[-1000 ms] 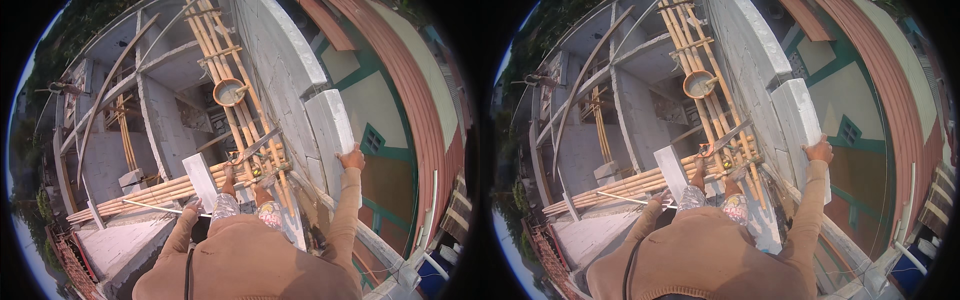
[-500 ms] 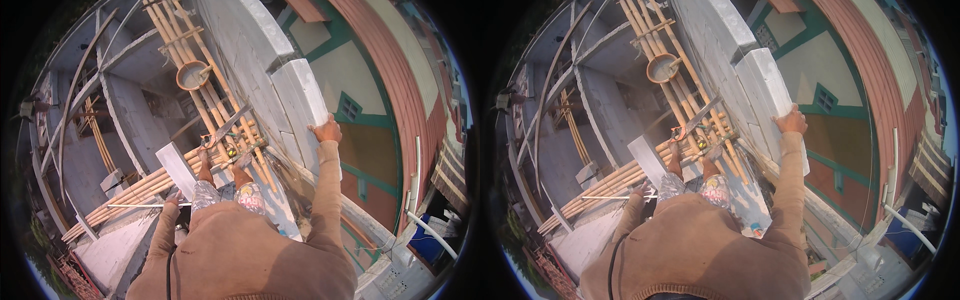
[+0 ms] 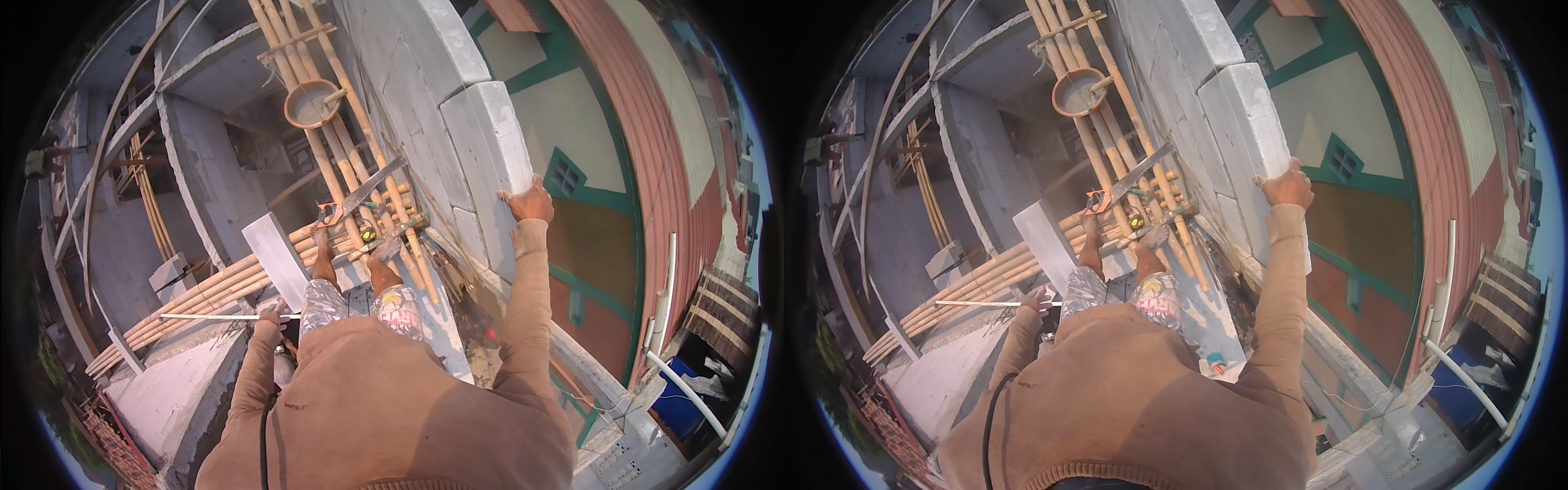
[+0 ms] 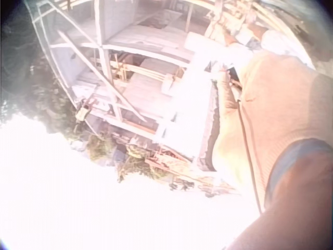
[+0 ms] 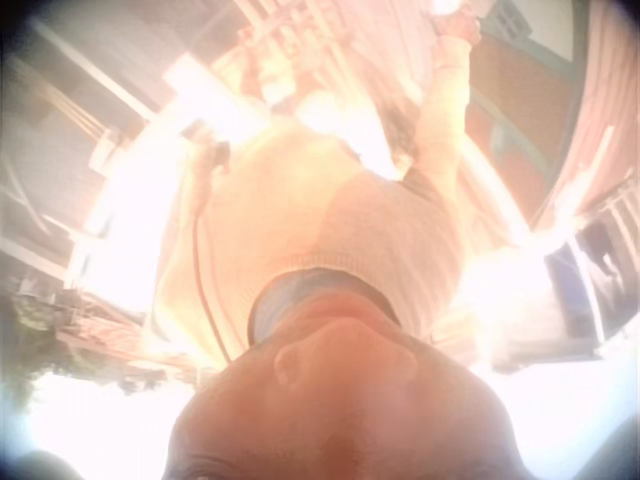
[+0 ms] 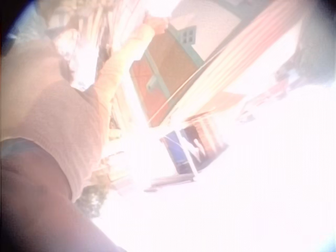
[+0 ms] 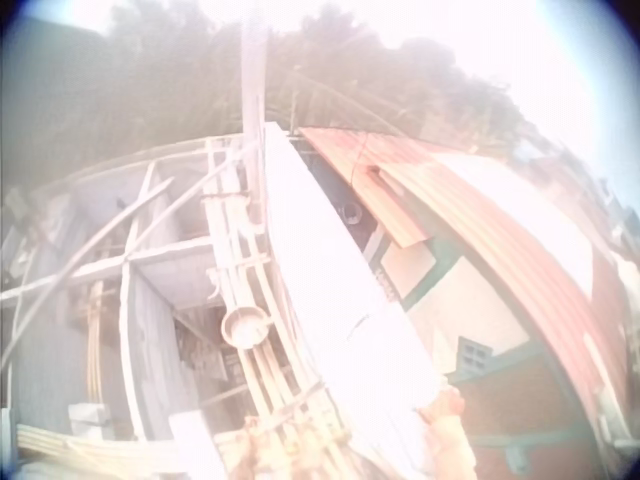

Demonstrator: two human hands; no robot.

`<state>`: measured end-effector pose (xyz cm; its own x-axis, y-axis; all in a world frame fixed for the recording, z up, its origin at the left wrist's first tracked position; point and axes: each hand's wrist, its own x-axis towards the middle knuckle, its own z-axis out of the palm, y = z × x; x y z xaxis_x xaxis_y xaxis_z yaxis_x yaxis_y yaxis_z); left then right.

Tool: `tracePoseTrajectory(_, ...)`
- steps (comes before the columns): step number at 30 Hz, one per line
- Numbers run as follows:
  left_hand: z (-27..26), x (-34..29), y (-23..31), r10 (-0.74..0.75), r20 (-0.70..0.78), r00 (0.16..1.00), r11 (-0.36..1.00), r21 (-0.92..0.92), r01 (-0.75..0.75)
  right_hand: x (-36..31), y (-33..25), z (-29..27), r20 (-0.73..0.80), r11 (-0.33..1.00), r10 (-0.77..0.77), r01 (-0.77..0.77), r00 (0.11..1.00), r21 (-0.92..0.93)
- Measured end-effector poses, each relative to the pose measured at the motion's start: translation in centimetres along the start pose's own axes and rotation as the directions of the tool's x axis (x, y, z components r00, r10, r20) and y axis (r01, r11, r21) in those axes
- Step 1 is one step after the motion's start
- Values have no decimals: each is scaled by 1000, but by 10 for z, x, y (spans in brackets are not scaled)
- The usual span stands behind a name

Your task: The person places concrete blocks on a building wall, taps them into place with a hammer, and applies mortar from a bucket with a trowel.

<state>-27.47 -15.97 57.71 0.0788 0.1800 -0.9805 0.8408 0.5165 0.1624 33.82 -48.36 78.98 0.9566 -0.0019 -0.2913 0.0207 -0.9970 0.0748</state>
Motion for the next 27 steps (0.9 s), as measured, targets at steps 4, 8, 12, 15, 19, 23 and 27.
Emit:
tracePoseTrajectory(4,9,-5,5,3,-47,999,1000,17,-3,-1,0,3,0,1000,6,-6,1000,-4)
tracePoseTrajectory(8,0,1,0,2,-24,1000,1000,8,-2,-1,-7,4,20,1000,15,-15,1000,-22)
tracePoseTrajectory(12,1,5,2,-20,-51,998,1000,7,21,-3,-8,5,3,999,17,-17,1000,-39)
tracePoseTrajectory(15,-6,9,0,-44,-50,998,999,-8,43,-5,-14,3,27,1000,18,-17,999,-25)
tracePoseTrajectory(19,2,1,12,-25,-45,999,1000,15,26,-3,-11,8,-1,999,22,-22,1000,-32)
tracePoseTrajectory(23,6,-5,17,27,-34,999,999,19,-26,-1,-12,13,-5,999,19,-19,1000,-35)
tracePoseTrajectory(27,8,0,19,8,-36,999,1000,28,-7,-2,-10,15,-49,999,10,-12,999,-48)
